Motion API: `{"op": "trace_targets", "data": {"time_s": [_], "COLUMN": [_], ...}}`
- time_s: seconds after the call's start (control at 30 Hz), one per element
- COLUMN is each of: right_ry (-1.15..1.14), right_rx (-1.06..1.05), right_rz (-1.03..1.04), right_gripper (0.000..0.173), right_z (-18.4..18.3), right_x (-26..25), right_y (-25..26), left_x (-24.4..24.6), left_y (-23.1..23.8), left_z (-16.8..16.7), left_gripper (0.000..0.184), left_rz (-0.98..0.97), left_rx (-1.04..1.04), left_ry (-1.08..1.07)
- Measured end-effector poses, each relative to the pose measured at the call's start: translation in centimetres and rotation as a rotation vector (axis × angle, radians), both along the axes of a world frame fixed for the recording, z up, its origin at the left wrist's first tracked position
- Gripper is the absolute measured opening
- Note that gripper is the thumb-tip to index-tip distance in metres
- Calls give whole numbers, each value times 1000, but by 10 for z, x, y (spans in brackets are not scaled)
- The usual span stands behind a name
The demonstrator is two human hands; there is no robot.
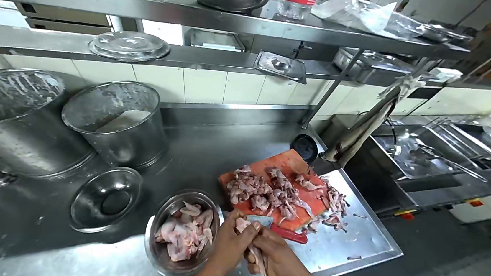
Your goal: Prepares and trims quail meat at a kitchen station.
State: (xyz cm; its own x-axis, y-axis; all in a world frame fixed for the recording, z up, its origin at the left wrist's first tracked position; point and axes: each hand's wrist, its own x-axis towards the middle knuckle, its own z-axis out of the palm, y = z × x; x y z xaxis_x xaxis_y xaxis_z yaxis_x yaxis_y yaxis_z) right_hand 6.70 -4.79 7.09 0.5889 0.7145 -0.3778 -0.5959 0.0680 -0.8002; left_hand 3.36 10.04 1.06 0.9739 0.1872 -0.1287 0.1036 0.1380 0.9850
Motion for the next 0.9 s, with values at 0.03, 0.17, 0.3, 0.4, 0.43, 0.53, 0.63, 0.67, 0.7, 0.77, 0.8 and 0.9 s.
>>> {"op": "trace_targets", "data": {"time_s": [0.03, 0.17, 0.3, 0.4, 0.43, 0.53, 0.63, 0.67, 0.7, 0.77, 0.8, 0.9], "right_ry": [-39, -631, -1094, -1086, -1074, -1039, -896, -817, -731, -574, -516, -531], "right_rx": [2, -269, -545, -532, -518, -462, -381, -344, -308, -253, -236, -370], "right_rz": [26, -58, -225, -278, -288, -328, -371, -374, -367, -358, -337, -49], "right_gripper": [17, 24, 33, 33, 32, 36, 40, 40, 40, 40, 41, 36], "right_z": [-1, -20, -38, -43, -46, -61, -84, -89, -94, -103, -108, -112], "right_x": [-2, -18, -33, -37, -38, -39, -38, -38, -39, -40, -39, -29], "right_y": [-3, 3, 11, 13, 12, 10, 12, 12, 13, 14, 14, 0], "left_x": [-2, -10, -13, -13, -13, -13, -11, -11, -11, -12, -13, -10], "left_y": [1, -11, -26, -27, -27, -29, -30, -29, -26, -23, -22, -22], "left_z": [1, 12, 16, 18, 17, 6, -14, -20, -25, -32, -35, -55], "left_gripper": [41, 33, 24, 25, 27, 36, 53, 61, 67, 71, 68, 50], "left_rz": [-27, -7, 126, 179, 182, 197, 206, 165, 115, 30, 19, 58], "left_rx": [-35, -209, -244, -150, -87, 94, 172, 137, 64, -131, -208, -168], "left_ry": [-3, -36, -28, -21, -23, -11, 78, 146, 215, 333, 373, 413]}}
